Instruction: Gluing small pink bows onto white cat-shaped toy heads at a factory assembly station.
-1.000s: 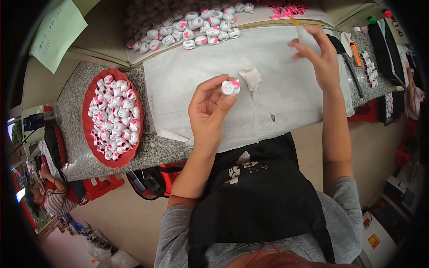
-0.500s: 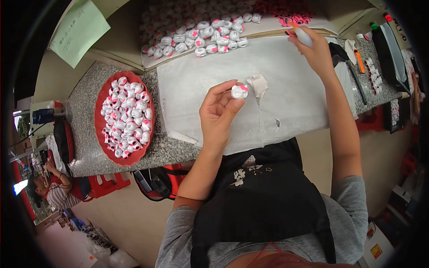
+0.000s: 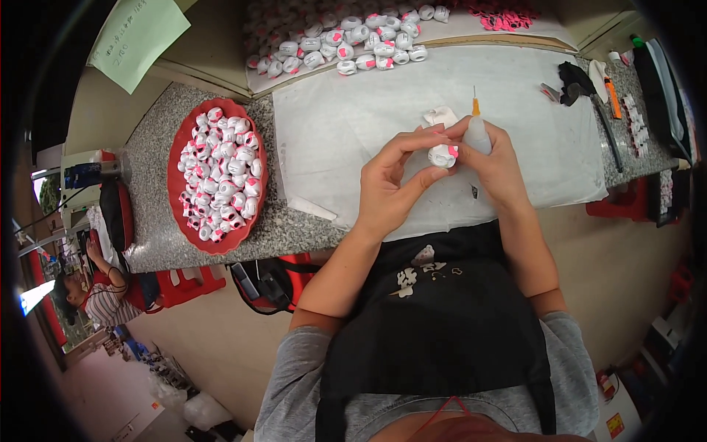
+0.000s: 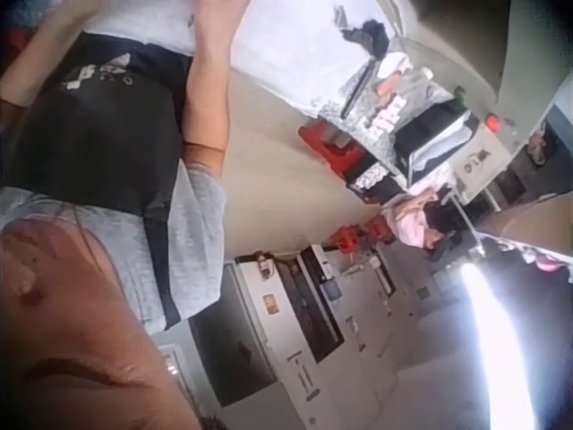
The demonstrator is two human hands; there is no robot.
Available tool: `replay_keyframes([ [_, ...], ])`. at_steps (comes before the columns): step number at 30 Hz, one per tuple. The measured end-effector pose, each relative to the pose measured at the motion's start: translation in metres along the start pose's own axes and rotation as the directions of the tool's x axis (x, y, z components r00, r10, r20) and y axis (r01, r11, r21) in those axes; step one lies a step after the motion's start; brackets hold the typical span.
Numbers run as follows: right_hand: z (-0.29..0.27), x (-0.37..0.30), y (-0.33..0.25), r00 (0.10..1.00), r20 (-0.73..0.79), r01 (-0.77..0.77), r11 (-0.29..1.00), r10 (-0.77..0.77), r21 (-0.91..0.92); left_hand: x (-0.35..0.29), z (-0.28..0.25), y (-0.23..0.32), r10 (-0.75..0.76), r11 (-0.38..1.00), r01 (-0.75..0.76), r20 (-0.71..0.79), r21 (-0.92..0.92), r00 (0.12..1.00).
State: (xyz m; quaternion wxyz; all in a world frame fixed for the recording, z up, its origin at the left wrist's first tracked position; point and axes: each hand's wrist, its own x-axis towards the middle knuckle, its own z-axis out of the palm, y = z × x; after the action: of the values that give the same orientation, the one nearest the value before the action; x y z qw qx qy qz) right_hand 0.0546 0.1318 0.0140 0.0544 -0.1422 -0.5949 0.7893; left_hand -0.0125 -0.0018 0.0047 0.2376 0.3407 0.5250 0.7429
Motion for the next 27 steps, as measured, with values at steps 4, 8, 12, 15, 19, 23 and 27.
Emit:
replay_keyframes([
  [4,0.006,-0.002,0.006,0.992,-0.124,0.050,0.991,-0.035,0.121,0.000,0.004,0.006,-0.052,0.989,0.043,-0.053,-0.145,0.997],
  [8,0.007,-0.003,0.009,0.986,-0.163,0.047,0.979,-0.014,0.199,0.000,0.002,0.009,-0.141,0.948,0.109,-0.087,-0.299,0.986],
  [12,0.002,-0.009,0.005,0.977,-0.205,0.085,0.983,-0.051,0.160,-0.002,0.000,0.001,-0.053,0.988,0.032,-0.141,-0.149,0.989],
  [15,0.000,-0.018,-0.004,0.976,-0.212,0.083,0.984,-0.049,0.157,-0.003,0.001,0.000,-0.033,0.998,0.043,-0.196,0.046,0.980],
  [19,0.004,-0.021,-0.008,0.987,-0.132,0.108,0.985,-0.091,0.131,-0.003,-0.001,-0.005,0.125,0.968,-0.089,-0.142,0.236,0.982],
  [23,0.006,-0.017,-0.004,0.994,-0.094,0.078,0.977,-0.061,0.199,-0.003,0.000,-0.006,0.171,0.934,-0.126,-0.107,0.335,0.979],
  [27,0.008,-0.015,-0.002,0.994,-0.110,0.051,0.978,-0.028,0.203,-0.004,0.000,-0.008,0.190,0.923,-0.146,-0.091,0.357,0.978],
])
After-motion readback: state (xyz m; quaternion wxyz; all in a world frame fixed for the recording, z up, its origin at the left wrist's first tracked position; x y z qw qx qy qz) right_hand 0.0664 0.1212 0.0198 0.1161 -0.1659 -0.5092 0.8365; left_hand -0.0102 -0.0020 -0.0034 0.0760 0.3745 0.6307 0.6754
